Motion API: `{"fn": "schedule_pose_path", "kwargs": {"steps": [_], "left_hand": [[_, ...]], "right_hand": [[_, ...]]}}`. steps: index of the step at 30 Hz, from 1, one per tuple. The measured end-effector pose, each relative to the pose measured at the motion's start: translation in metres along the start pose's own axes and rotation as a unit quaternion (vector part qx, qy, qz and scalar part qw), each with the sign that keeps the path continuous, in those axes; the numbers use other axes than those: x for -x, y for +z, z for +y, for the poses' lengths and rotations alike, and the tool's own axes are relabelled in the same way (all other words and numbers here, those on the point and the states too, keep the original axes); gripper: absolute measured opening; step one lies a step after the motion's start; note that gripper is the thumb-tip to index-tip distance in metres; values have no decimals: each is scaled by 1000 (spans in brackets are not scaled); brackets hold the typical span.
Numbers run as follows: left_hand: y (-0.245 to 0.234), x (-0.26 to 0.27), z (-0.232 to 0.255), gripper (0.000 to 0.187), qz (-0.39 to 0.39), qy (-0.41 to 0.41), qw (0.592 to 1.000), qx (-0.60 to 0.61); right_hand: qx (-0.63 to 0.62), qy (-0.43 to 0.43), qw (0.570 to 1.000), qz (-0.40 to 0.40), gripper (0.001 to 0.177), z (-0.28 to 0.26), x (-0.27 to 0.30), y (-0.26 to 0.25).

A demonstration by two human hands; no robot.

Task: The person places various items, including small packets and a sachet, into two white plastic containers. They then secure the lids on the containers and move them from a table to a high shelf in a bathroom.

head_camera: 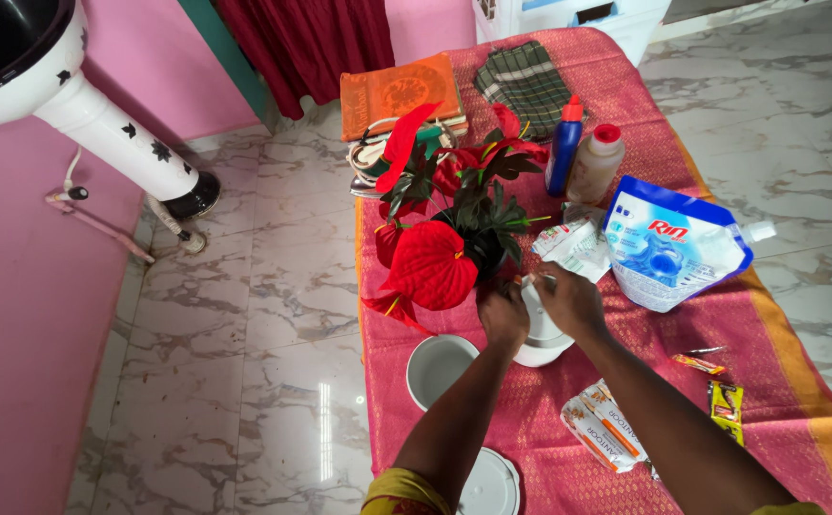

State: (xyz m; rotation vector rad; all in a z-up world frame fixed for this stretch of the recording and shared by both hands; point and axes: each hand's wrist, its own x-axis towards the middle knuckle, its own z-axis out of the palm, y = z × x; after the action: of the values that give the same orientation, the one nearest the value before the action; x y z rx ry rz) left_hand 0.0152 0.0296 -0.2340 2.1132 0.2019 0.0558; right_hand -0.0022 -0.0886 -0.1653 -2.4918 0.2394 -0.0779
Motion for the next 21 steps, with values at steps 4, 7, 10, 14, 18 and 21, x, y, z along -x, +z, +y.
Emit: {"fn": "schedule_pose_path", "kwargs": {"steps": [4,7,10,14,18,21], "left_hand": [[-4,-2,1,38,-10,16,996,83],[-6,-6,-5,42,-74,-193,913,351],[6,-10,-18,58,-122,-212,796,554],[5,-10,-25,78,-108,-148,786,590],[-8,-6,-16,82,-111,-160,787,585],[-8,-6,-16,84,-124,-148,784,590]], "right_hand": [[220,-328,918,21,57,-2,10,-11],[283,-372,878,-99,81,-11,17,-26],[208,-431,868,-131,80,-18,17,-36],[285,-367,869,-170,67,-31,22,-38],[327,-345,872,-120,59,-41,29,-38],[296,-230,916,-144,63,-48,36,-32]]}}
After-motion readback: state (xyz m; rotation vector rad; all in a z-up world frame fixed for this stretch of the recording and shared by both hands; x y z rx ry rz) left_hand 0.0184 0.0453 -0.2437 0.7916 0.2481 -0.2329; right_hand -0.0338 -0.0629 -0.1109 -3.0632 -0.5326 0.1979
